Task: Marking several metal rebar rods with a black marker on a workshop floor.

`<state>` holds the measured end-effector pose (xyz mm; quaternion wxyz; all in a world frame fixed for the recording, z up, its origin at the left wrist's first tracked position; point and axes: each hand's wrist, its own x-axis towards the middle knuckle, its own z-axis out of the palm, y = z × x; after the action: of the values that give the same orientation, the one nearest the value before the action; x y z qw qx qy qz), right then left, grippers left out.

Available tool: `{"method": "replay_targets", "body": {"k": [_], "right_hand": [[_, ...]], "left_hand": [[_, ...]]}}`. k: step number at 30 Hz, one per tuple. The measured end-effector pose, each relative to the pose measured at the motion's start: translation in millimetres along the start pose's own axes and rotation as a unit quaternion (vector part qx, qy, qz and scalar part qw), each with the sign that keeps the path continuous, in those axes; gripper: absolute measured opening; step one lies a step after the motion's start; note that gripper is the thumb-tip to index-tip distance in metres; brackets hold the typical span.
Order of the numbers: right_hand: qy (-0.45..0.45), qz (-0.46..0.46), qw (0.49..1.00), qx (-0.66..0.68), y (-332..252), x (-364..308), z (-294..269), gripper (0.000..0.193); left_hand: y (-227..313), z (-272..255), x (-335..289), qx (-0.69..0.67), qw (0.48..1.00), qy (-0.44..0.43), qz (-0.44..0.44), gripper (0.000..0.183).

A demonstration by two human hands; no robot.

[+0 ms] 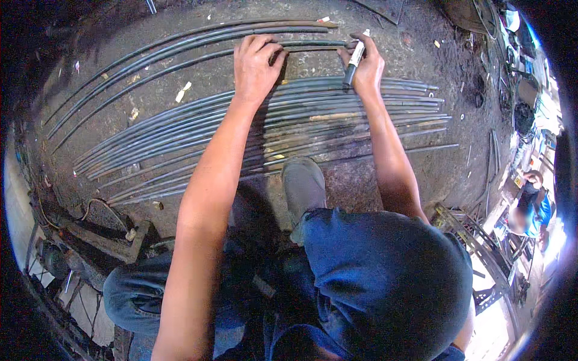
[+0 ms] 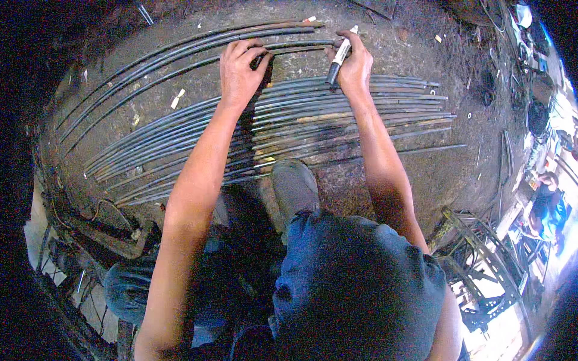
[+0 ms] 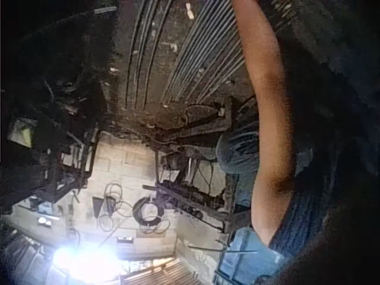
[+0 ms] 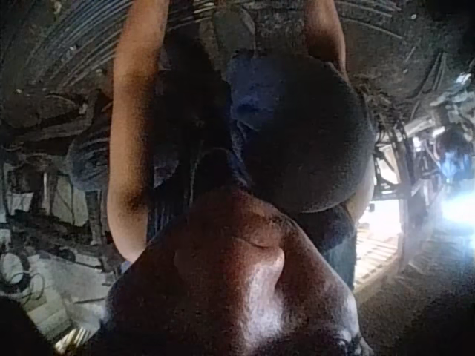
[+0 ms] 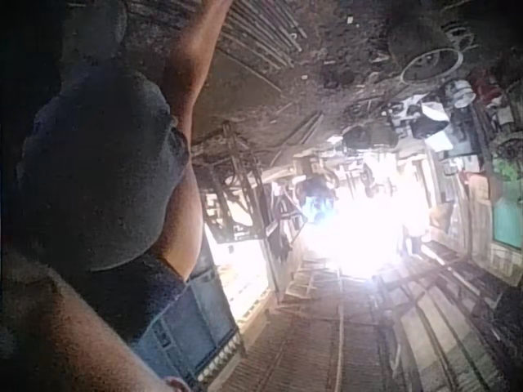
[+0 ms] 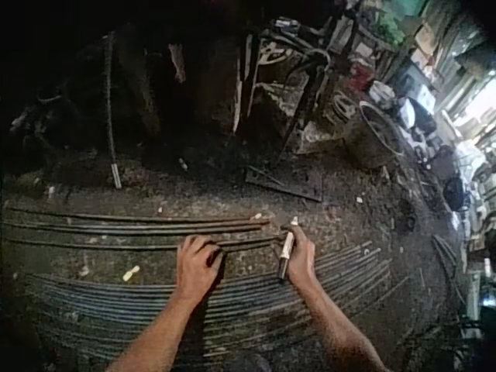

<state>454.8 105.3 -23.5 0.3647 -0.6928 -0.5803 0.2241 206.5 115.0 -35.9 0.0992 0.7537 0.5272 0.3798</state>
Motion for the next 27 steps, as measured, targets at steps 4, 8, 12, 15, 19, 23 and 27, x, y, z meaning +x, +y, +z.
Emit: {"method": "replay_targets", "body": {"k": [4,8,12,15,19,23,27], "right_hand": [[-0.004,-0.014,1.0,-0.004,3,0,2,0.046],[-0.008,-0.005,1.0,-0.004,3,0,2,0.045],[0.01,-0.013,1.0,0.011,11,0,2,0.048],[0.041,-0.004,0.998,0.051,18,0,2,0.051],[0.037,-0.047,0.998,-0.012,2,-1,7,0.061],[0.048,-0.073,0.99,-0.112,-4,4,18,0.069],[0.025,-0.024,0.999,-0.028,3,8,14,0.066]], "left_hand": [[0,0,-3,-0.006,1.0,0.013,0.006,0.014],[1,-3,-4,-0.001,1.0,0.012,0.005,0.013],[6,-10,-1,0.013,0.999,-0.023,0.025,0.016],[1,-13,-7,-0.02,1.0,-0.007,0.015,0.014],[-4,-35,-20,-0.095,0.989,0.034,-0.106,0.012],[-3,-34,-18,-0.075,0.985,0.03,-0.15,0.011],[2,-34,-19,-0.077,0.992,0.015,-0.103,0.012]]}}
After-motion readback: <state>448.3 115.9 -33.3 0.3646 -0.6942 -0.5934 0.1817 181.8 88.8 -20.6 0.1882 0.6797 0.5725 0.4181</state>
